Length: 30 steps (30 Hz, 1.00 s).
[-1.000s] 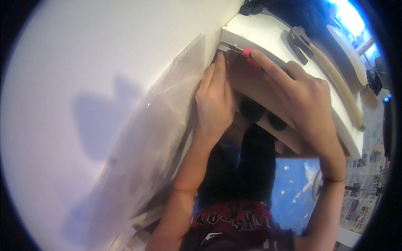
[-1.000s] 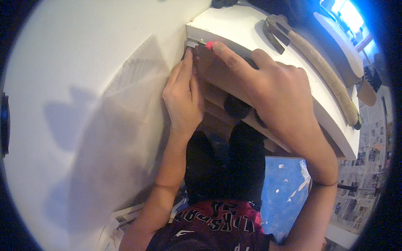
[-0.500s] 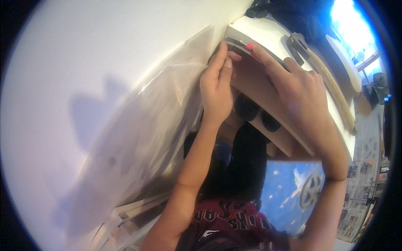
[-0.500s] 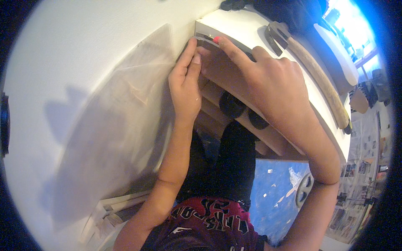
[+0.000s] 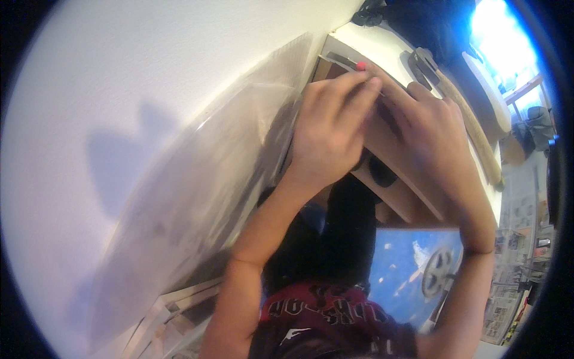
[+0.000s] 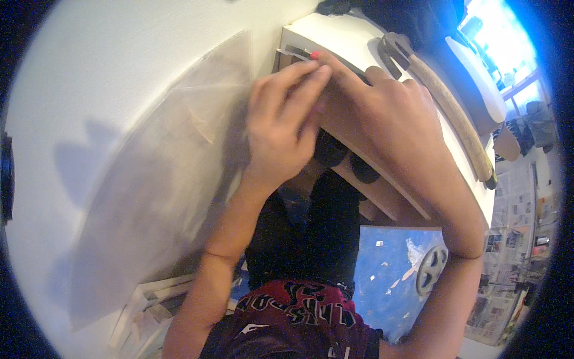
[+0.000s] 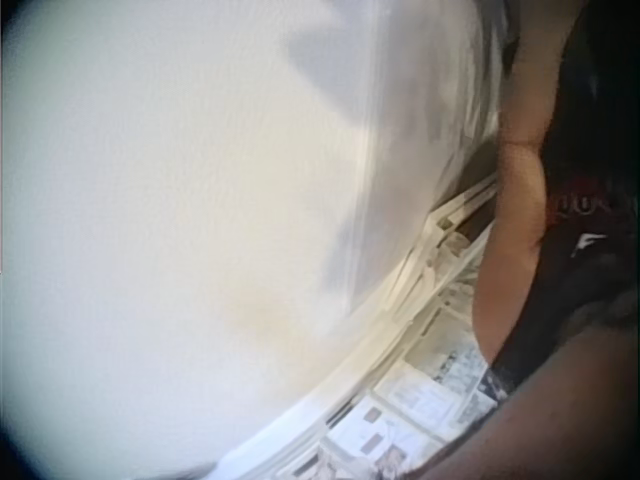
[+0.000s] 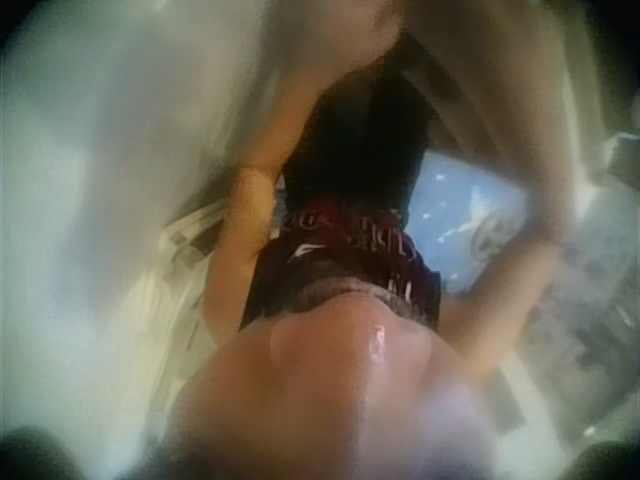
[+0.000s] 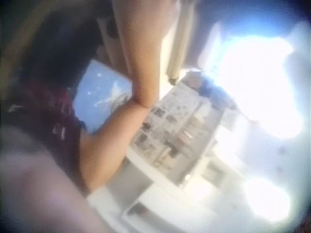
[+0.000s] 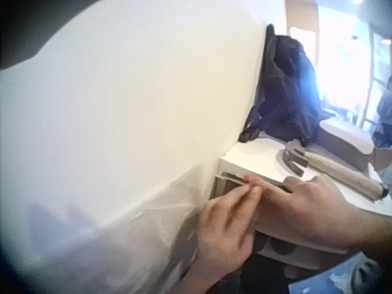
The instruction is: The person is installing a white wooden shelf unit against a wall. They use a utility knife to trim a plastic protective film along the edge of the shelf and a hammer to drive nails into the top edge of the unit to secure it.
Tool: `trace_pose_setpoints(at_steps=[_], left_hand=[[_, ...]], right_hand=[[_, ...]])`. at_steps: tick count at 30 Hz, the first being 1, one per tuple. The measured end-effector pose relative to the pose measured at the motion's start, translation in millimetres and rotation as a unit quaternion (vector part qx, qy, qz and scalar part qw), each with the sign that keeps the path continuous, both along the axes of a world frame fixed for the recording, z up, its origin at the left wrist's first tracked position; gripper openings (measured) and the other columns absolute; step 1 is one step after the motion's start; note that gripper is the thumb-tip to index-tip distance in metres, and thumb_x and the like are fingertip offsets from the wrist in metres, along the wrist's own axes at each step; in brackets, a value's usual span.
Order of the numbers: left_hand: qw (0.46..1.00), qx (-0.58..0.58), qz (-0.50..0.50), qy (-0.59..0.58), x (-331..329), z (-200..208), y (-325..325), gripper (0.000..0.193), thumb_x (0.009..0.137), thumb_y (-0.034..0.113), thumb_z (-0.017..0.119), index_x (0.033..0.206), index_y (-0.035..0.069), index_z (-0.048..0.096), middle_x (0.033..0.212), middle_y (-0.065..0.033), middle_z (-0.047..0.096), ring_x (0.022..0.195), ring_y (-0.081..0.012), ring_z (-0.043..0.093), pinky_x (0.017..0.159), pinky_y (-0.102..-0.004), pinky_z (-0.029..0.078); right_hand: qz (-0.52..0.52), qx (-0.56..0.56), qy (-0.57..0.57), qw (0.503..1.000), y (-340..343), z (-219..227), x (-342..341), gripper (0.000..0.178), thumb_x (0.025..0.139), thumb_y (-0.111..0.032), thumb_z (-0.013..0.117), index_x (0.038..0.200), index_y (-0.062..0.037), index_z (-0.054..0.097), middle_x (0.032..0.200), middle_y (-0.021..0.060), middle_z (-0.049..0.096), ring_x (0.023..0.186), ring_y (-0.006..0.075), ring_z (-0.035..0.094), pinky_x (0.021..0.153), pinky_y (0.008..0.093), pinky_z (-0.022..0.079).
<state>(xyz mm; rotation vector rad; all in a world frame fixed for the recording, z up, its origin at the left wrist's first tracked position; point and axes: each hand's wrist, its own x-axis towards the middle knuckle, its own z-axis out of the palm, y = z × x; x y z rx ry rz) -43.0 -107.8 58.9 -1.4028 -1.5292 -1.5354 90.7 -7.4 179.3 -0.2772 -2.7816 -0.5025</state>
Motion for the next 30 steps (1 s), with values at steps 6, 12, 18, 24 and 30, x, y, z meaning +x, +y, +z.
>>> trace_pose_setpoints(at_steps=[6, 12, 18, 24, 30], left_hand=[[0.993, -0.010, 0.040, 0.110, -14.1, 7.5, 18.0, 0.050, 0.090, 0.000, 0.056, 0.139, -0.009, 0.056, 0.138, -0.0235, 0.061, 0.124, -0.0367, 0.059, 0.108, -0.0425, 0.048], [0.996, -0.005, -0.066, 0.066, -12.8, -2.4, 21.4, 0.075, 0.076, -0.008, 0.057, 0.150, -0.005, 0.045, 0.147, -0.0238, 0.053, 0.138, -0.0419, 0.049, 0.115, -0.0471, 0.042], [0.997, -0.001, -0.053, 0.063, -19.5, -1.1, 23.5, 0.076, 0.075, -0.010, 0.056, 0.150, -0.005, 0.044, 0.147, -0.0237, 0.053, 0.136, -0.0418, 0.051, 0.115, -0.0472, 0.043], [0.994, 0.003, -0.071, 0.079, -19.2, 2.2, 27.8, 0.080, 0.073, -0.011, 0.058, 0.151, -0.003, 0.043, 0.148, -0.0226, 0.053, 0.135, -0.0416, 0.051, 0.113, -0.0463, 0.044], [0.995, -0.012, -0.067, 0.075, -18.6, -0.2, 19.5, 0.081, 0.074, -0.011, 0.057, 0.152, -0.002, 0.042, 0.149, -0.0216, 0.052, 0.137, -0.0405, 0.050, 0.114, -0.0458, 0.043]], right_hand=[[-0.015, 0.005, 0.014, 1.000, 0.7, -2.4, -8.6, 0.055, 0.084, -0.012, 0.071, 0.138, -0.0151, 0.062, 0.082, 0.0141, 0.064, 0.072, 0.0364, 0.067, 0.067, 0.0468, 0.053], [-0.019, -0.025, 0.008, 0.999, -3.7, 1.0, -2.3, 0.053, 0.084, -0.011, 0.071, 0.136, -0.0149, 0.064, 0.082, 0.0150, 0.064, 0.072, 0.0368, 0.067, 0.068, 0.0474, 0.053], [-0.016, -0.018, 0.020, 0.999, -3.1, -1.0, -7.5, 0.050, 0.086, -0.008, 0.069, 0.135, -0.0154, 0.065, 0.081, 0.0160, 0.064, 0.073, 0.0368, 0.066, 0.068, 0.0469, 0.052], [-0.011, -0.054, 0.027, 0.998, 4.5, 0.4, -2.5, 0.049, 0.088, -0.004, 0.066, 0.136, -0.0157, 0.065, 0.081, 0.0172, 0.064, 0.074, 0.0377, 0.065, 0.069, 0.0473, 0.050], [-0.003, -0.027, 0.020, 0.999, -2.6, -0.3, -5.4, 0.047, 0.089, -0.006, 0.067, 0.135, -0.0156, 0.066, 0.081, 0.0170, 0.064, 0.071, 0.0360, 0.064, 0.068, 0.0461, 0.050]])
